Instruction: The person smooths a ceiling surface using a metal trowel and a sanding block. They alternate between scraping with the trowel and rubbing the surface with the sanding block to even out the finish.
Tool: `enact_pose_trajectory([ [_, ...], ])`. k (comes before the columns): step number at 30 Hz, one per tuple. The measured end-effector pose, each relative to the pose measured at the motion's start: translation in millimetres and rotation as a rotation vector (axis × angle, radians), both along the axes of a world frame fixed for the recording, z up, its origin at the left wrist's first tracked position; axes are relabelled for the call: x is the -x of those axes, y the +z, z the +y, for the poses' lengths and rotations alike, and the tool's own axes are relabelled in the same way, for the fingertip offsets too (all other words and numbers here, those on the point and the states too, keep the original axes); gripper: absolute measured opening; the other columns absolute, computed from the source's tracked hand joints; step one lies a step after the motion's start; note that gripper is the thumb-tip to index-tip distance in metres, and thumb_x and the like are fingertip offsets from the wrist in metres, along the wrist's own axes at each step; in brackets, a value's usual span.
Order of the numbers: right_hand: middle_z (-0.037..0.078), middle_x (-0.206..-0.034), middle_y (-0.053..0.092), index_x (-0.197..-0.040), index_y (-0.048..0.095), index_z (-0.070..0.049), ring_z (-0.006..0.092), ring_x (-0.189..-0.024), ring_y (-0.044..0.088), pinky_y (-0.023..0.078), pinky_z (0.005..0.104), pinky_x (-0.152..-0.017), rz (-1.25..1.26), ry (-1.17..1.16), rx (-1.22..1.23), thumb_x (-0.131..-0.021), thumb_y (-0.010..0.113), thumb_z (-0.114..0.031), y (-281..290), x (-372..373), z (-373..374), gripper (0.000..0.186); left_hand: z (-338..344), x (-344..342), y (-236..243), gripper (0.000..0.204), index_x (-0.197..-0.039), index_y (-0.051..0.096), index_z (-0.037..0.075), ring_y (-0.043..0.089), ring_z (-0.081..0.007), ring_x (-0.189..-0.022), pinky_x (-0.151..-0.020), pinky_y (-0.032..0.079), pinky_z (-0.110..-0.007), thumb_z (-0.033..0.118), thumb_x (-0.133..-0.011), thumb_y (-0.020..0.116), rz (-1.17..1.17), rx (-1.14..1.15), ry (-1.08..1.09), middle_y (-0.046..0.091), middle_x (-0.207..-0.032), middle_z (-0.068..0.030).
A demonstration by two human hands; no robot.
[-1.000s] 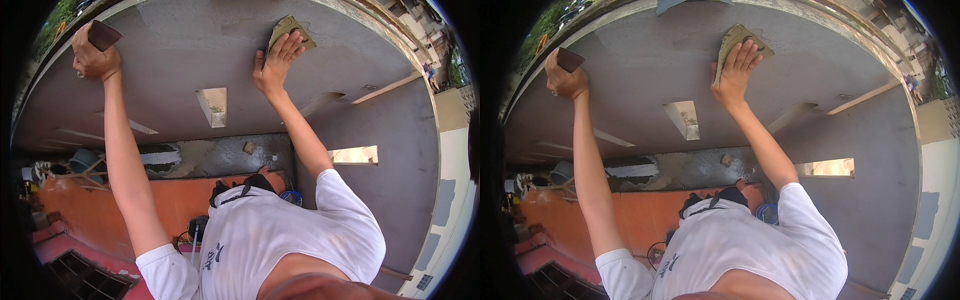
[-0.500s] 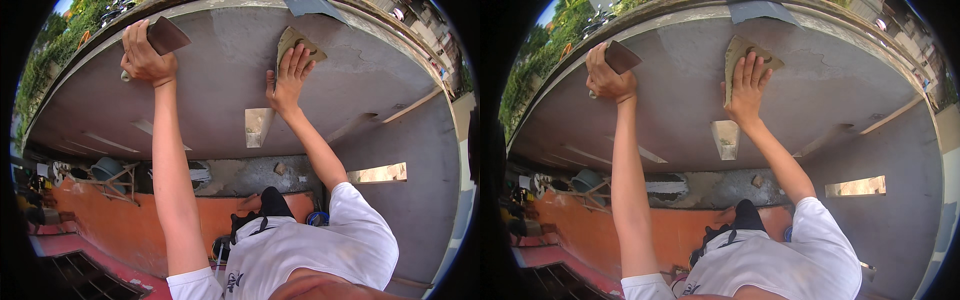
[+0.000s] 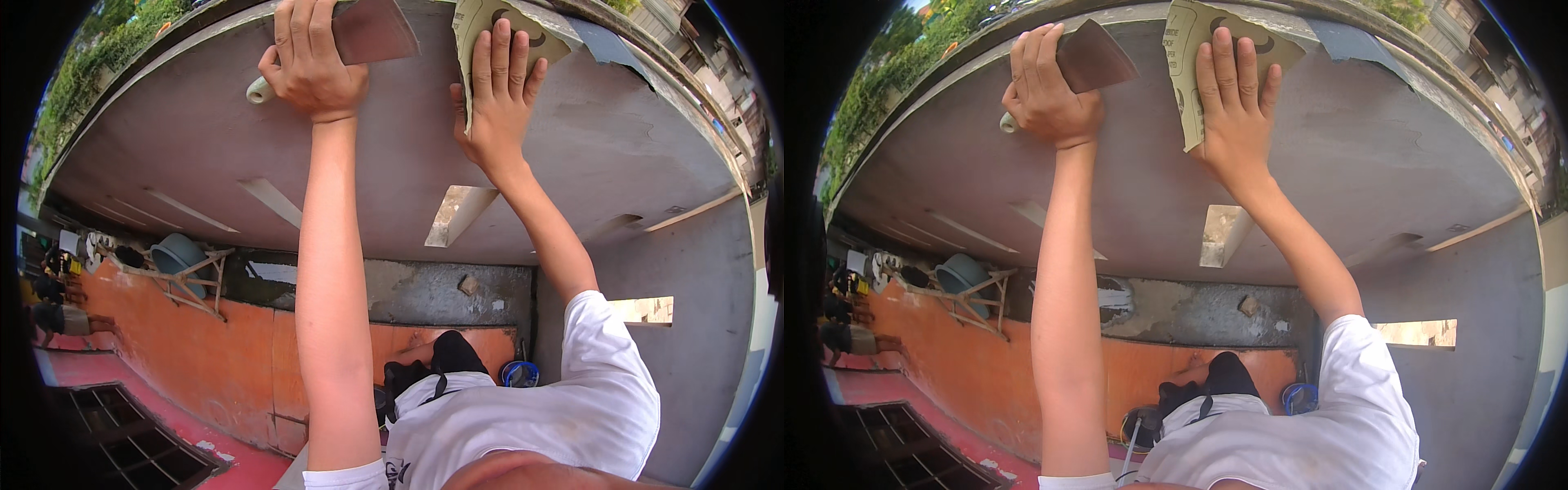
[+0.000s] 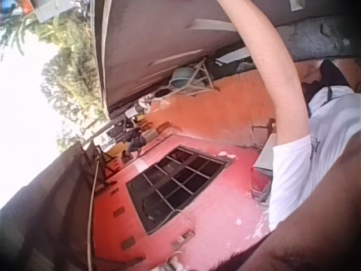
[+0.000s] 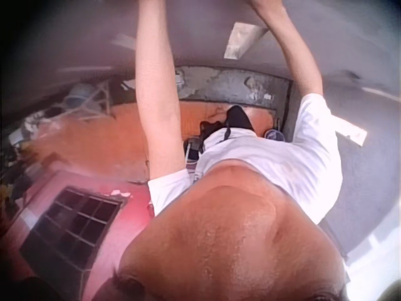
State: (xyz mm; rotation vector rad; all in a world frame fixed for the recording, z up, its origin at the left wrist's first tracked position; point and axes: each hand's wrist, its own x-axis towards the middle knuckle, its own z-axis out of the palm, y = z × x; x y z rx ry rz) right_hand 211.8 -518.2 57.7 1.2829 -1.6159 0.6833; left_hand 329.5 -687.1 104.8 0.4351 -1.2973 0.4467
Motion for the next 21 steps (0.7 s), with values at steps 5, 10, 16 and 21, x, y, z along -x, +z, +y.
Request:
enact_pose_trajectory([
  [5,0.017,-0.17,0.019,-0.159,0.029,0.0,0.0329,-0.159,0.006,-0.007,0.0533,-0.126,0.016,0.005,-0.122,-0.1,0.05,-0.025,-82,9,20,0.067,-1,6,1,0.049,-0.123,0.067,0.023,0.062,-0.0145,-0.126,-0.082,0.034,-0.031,0.015,-0.076,0.054,0.004,0.008,-0.037,0.07,-0.122,0.0118],
  [10,0.016,-0.169,0.024,-0.158,0.032,0.0,0.0328,-0.159,0.011,-0.003,0.0517,-0.126,0.002,0.004,0.068,-0.097,0.051,-0.018,-2,-3,-2,0.067,-2,4,0,0.052,-0.123,0.068,0.024,0.062,-0.0131,-0.126,-0.081,0.034,-0.031,0.014,-0.074,0.054,0.042,0.028,-0.05,0.07,-0.123,0.013],
  [16,0.021,-0.163,0.033,-0.156,0.035,0.002,0.0387,-0.154,0.026,0.019,0.0513,-0.123,-0.084,0.004,-0.048,-0.098,0.051,-0.011,-19,-28,35,0.061,1,-10,-4,0.048,-0.135,0.063,0.015,0.059,-0.0232,-0.133,-0.092,0.041,-0.037,0.04,-0.095,0.052,-0.152,-0.097,-0.033,0.067,-0.135,-0.003],
  [21,0.016,-0.163,0.036,-0.154,0.043,-0.004,0.0389,-0.152,0.027,0.022,0.0504,-0.123,-0.084,0.173,0.038,-0.081,0.06,0.002,-22,-32,66,0.075,-2,-11,-4,0.053,-0.134,0.064,0.013,0.059,-0.0228,-0.133,-0.091,0.041,-0.036,0.047,-0.099,0.042,-0.111,-0.058,-0.093,0.068,-0.133,-0.002],
])
